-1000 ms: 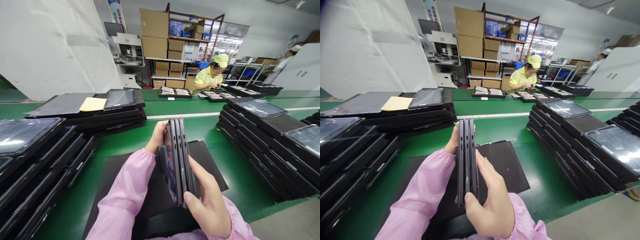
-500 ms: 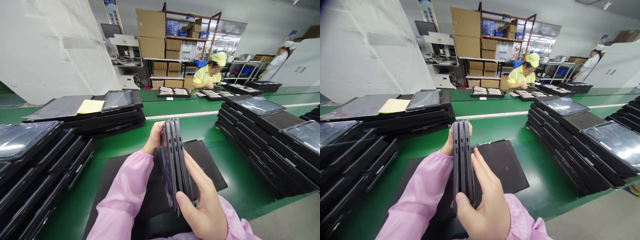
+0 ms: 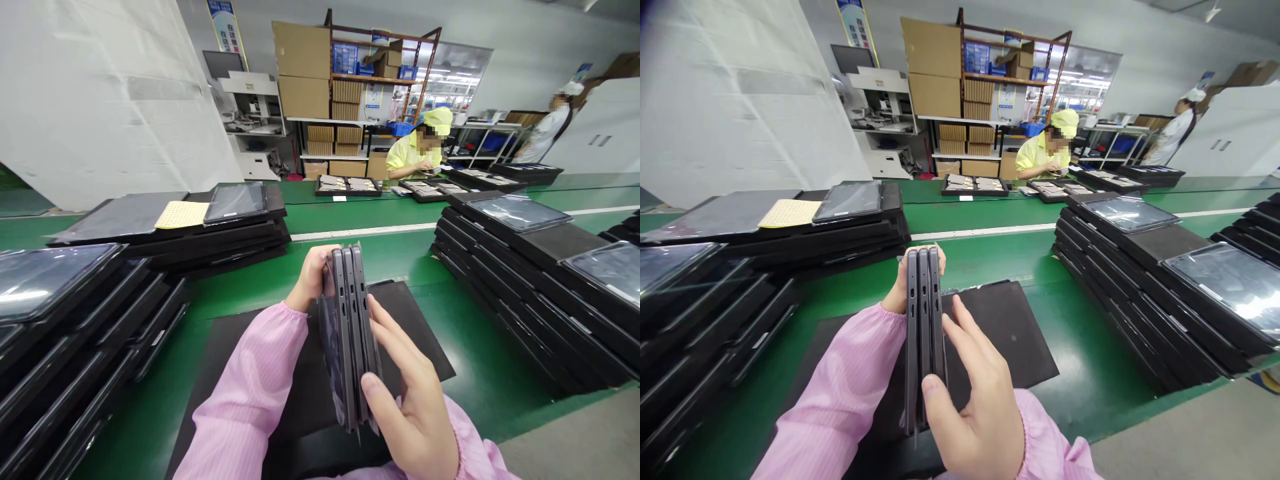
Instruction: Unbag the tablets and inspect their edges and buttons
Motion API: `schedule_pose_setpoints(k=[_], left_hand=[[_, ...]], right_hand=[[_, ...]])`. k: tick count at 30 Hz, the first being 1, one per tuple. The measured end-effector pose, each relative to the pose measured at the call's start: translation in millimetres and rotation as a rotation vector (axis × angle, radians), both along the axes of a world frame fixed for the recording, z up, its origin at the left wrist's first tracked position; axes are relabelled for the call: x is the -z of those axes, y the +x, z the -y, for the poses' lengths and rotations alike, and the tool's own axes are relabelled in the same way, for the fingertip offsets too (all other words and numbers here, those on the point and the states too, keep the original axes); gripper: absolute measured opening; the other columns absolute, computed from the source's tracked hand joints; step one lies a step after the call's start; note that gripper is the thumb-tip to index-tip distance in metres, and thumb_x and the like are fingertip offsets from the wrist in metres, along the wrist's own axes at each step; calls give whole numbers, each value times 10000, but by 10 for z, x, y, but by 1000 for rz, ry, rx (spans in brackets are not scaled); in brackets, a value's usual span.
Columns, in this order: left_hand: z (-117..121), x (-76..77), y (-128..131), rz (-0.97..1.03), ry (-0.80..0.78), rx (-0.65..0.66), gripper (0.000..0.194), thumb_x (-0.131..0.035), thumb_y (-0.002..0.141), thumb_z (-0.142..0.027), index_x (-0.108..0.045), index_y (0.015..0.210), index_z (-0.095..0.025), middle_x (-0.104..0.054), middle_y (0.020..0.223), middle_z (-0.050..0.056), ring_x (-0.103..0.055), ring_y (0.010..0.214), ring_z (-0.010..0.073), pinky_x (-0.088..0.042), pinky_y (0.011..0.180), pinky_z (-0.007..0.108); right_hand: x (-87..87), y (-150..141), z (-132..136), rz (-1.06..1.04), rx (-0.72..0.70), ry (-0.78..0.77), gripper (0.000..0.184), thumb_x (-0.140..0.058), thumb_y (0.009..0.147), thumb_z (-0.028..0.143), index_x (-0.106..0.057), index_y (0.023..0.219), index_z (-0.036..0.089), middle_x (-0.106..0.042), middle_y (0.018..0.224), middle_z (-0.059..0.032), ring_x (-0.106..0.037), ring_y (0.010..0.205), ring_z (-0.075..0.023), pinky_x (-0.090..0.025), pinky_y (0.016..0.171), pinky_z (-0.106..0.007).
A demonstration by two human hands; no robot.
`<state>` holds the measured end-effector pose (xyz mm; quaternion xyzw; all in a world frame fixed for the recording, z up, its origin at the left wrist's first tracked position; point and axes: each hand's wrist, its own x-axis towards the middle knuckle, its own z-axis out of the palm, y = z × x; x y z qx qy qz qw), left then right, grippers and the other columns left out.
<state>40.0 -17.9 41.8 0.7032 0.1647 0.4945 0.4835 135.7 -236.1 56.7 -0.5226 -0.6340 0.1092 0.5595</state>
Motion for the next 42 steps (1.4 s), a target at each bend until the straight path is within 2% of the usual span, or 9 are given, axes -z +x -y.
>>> schedule_pose_setpoints(k=[6, 15, 21, 27, 34, 38, 42], left_hand=[[42, -56, -19, -28, 14, 8, 752, -372, 702, -947, -459, 517, -223, -449, 494, 3, -371, 480, 149, -299, 495, 331], [53, -80, -45, -92, 24, 14, 765, -338, 676, -983, -392, 519, -236, -415, 479, -6, -347, 470, 144, -275, 486, 327], [138, -136, -43, -127, 57, 28, 805, -294, 675, -990, -481, 539, -219, -463, 486, 6, -371, 474, 147, -293, 490, 325], [199, -183, -50, -149, 84, 55, 738, -337, 749, -906, -497, 542, -215, -478, 504, 4, -386, 485, 143, -316, 501, 326], [182, -141, -25, -141, 92, 58, 682, -378, 787, -843, -490, 565, -209, -461, 518, -8, -375, 497, 136, -309, 504, 310], [174, -123, -3, -143, 96, 51, 708, -359, 766, -879, -479, 566, -210, -453, 521, -9, -369, 508, 138, -310, 513, 309], [190, -138, 9, -137, 97, 44, 784, -316, 708, -961, -480, 559, -209, -446, 515, -9, -379, 502, 142, -315, 517, 312]], right_hand=[[-43, -14, -18, 40, 43, 27, 409, -633, 868, 267, -660, 1272, 208, -610, 1465, -149, -597, 1340, -359, -603, 1009, -498], [-98, 14, -27, 93, 28, -47, 336, -613, 851, 315, -638, 1164, 197, -621, 1440, -195, -620, 1313, -364, -619, 958, -503], [-86, 20, -32, 53, 1, -103, 320, -654, 772, 287, -606, 1083, 229, -616, 1450, -184, -649, 1278, -370, -612, 957, -512], [-81, 30, -17, 5, -51, -162, 325, -675, 752, 290, -525, 1039, 258, -751, 1257, -142, -782, 1026, -313, -655, 852, -428], [-111, 15, -45, -7, -17, -95, 221, -648, 785, 339, -495, 931, 274, -811, 1024, -78, -799, 766, -260, -669, 725, -371], [-123, 27, -58, -34, -35, -54, 183, -627, 826, 368, -515, 933, 270, -806, 914, -58, -775, 683, -246, -658, 692, -366], [-128, 43, -62, -34, -22, -39, 142, -608, 818, 283, -522, 930, 270, -800, 909, -40, -757, 660, -221, -642, 657, -330]])
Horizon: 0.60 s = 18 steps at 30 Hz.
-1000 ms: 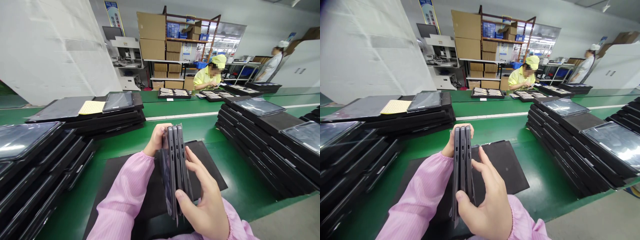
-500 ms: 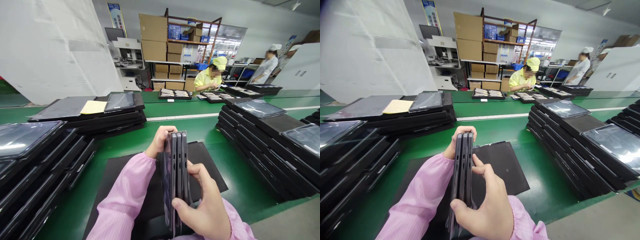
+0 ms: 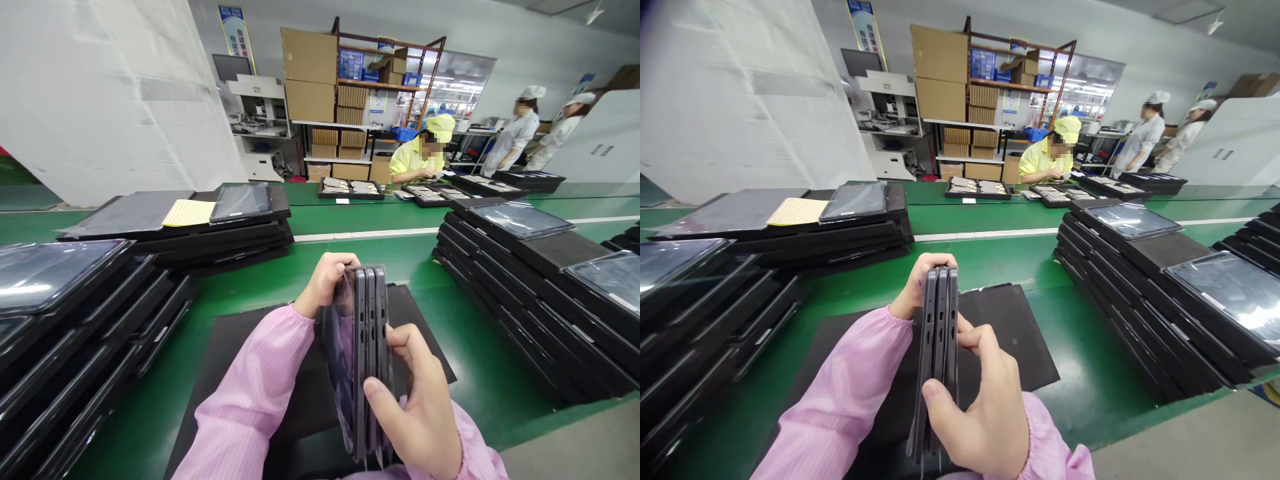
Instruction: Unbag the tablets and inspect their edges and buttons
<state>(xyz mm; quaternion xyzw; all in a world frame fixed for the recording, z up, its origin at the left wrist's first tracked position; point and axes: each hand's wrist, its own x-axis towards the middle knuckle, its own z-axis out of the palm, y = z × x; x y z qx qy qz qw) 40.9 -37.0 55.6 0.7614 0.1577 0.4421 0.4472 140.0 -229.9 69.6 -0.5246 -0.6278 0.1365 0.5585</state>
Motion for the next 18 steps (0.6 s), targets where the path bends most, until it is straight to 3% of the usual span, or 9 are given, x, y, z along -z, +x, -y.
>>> schedule_pose_setpoints(k=[5, 9, 13, 15, 18], left_hand=[[15, -31, 3, 3, -3, -10, 821, -303, 658, -1008, -471, 543, -213, -440, 506, -6, -386, 499, 148, -316, 510, 317], [4, -19, -1, 8, -12, -25, 797, -321, 698, -978, -489, 549, -213, -465, 507, 2, -407, 499, 154, -339, 510, 323], [41, 53, 7, 45, -6, -85, 761, -355, 772, -906, -603, 623, -202, -602, 582, 36, -511, 540, 184, -433, 566, 342], [78, 148, 14, 121, -6, -232, 685, -390, 836, -813, -673, 699, -205, -700, 704, 68, -622, 674, 227, -516, 710, 372], [135, 380, 22, 267, -130, -595, 523, -423, 905, -650, -710, 780, -232, -739, 801, 67, -684, 886, 253, -523, 917, 391]], right_hand=[[16, -2, -21, -32, 4, 18, 112, -576, 822, 233, -544, 926, 258, -789, 876, -23, -739, 661, -189, -616, 619, -277], [27, -23, -31, -66, -8, 37, 119, -588, 834, 222, -543, 939, 256, -798, 928, -11, -765, 726, -174, -629, 679, -255], [-5, 14, -21, -86, -68, -31, 457, -630, 824, 284, -515, 1263, 230, -801, 1026, -34, -793, 879, -215, -648, 742, -269], [-31, 49, -5, -31, -103, -123, 578, -642, 799, 278, -505, 1356, 205, -795, 1067, -50, -791, 927, -241, -654, 756, -275], [-40, 71, 46, 74, -96, -204, 604, -631, 751, 214, -573, 1352, 224, -775, 1173, -46, -766, 1055, -274, -639, 897, -306]])
